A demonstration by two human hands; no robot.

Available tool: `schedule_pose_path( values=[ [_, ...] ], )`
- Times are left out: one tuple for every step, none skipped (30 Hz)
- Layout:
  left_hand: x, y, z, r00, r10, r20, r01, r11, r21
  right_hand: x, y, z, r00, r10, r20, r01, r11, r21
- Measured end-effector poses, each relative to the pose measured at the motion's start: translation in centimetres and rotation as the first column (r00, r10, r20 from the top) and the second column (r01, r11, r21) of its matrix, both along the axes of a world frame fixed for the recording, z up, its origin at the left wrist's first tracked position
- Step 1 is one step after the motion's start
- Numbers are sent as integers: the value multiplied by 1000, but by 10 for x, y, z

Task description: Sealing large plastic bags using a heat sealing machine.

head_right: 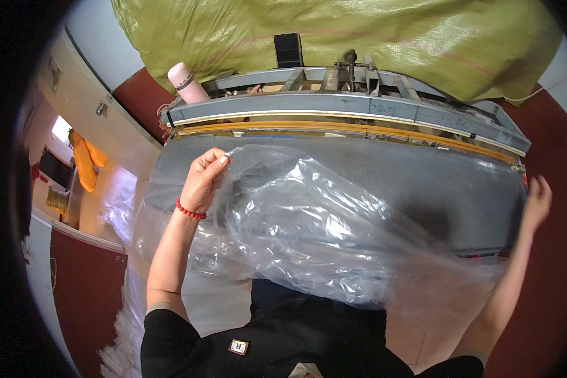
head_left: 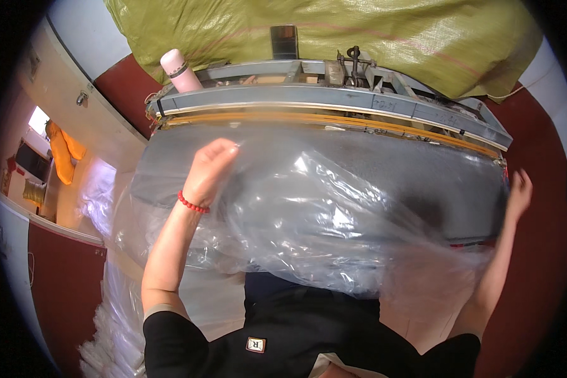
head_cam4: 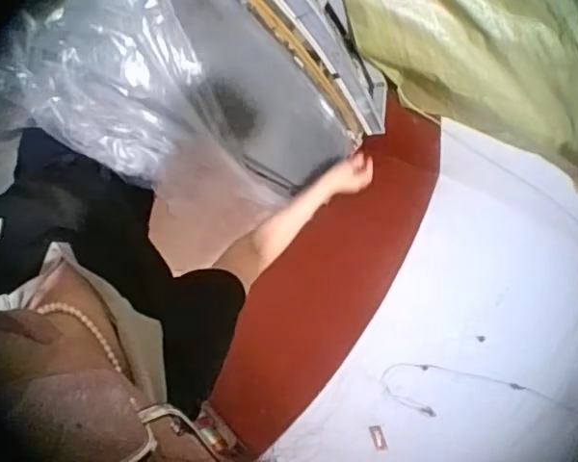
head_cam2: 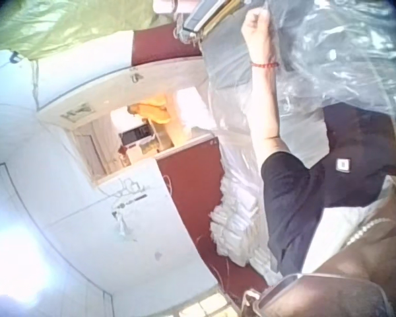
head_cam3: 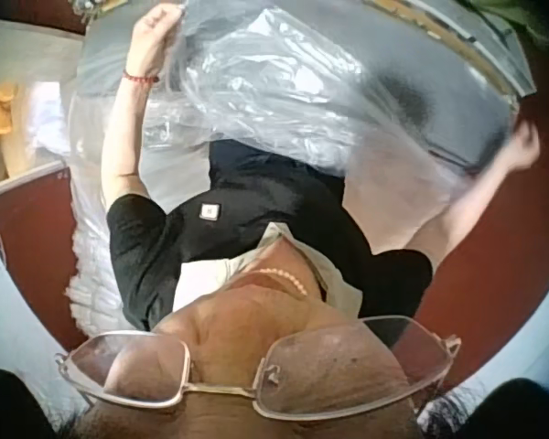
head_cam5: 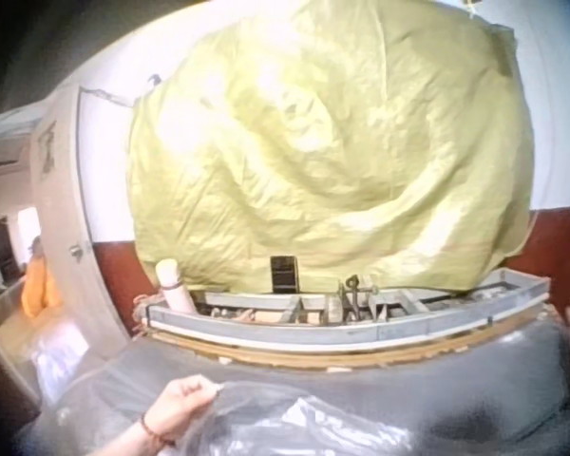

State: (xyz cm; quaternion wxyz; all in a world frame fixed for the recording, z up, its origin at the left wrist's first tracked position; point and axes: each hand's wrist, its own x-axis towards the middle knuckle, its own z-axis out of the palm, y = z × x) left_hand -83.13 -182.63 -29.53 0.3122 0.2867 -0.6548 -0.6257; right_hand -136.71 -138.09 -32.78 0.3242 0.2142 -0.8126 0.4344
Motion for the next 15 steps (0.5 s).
schedule_pose_path(
  values=[
    [2,7,3,1000,3,24,-3,1000,16,56,-70,21,978,178,109,-175,984,-35],
    [5,13,6,999,10,31,-10,1000,17,110,-126,40,957,242,162,-263,957,124],
    [8,19,10,1000,-16,26,16,1000,9,145,-165,43,820,495,286,-520,854,14],
    [12,23,12,999,-36,25,36,999,6,200,-201,57,700,626,344,-678,734,45],
    [13,29,15,999,-42,23,42,999,0,234,-228,55,541,812,219,-838,541,64],
    [13,34,18,999,-41,24,41,999,-2,265,-253,54,391,913,118,-914,371,161],
    [12,38,21,996,-75,45,76,997,-18,295,-267,59,271,955,118,-953,249,172],
    [13,41,24,993,-98,73,101,994,-32,323,-280,62,163,975,149,-983,148,109],
    [14,44,30,987,-124,106,128,991,-30,344,-292,60,81,985,150,-997,81,1],
    [13,47,30,987,-124,106,128,991,-31,356,-301,55,12,991,135,-996,24,-86],
    [14,48,29,988,-136,78,142,987,-79,360,-308,47,-80,979,187,-987,-51,-155],
    [15,50,28,988,-149,50,154,980,-127,363,-314,41,-174,957,234,-967,-120,-225],
    [16,50,28,988,-136,75,149,965,-216,367,-316,35,-180,955,236,-966,-126,-226],
    [18,50,28,989,-128,73,141,967,-212,371,-317,30,-202,948,247,-945,-122,-305],
    [18,49,29,989,-103,102,138,887,-440,375,-316,26,-223,941,256,-918,-114,-381]
  ],
)
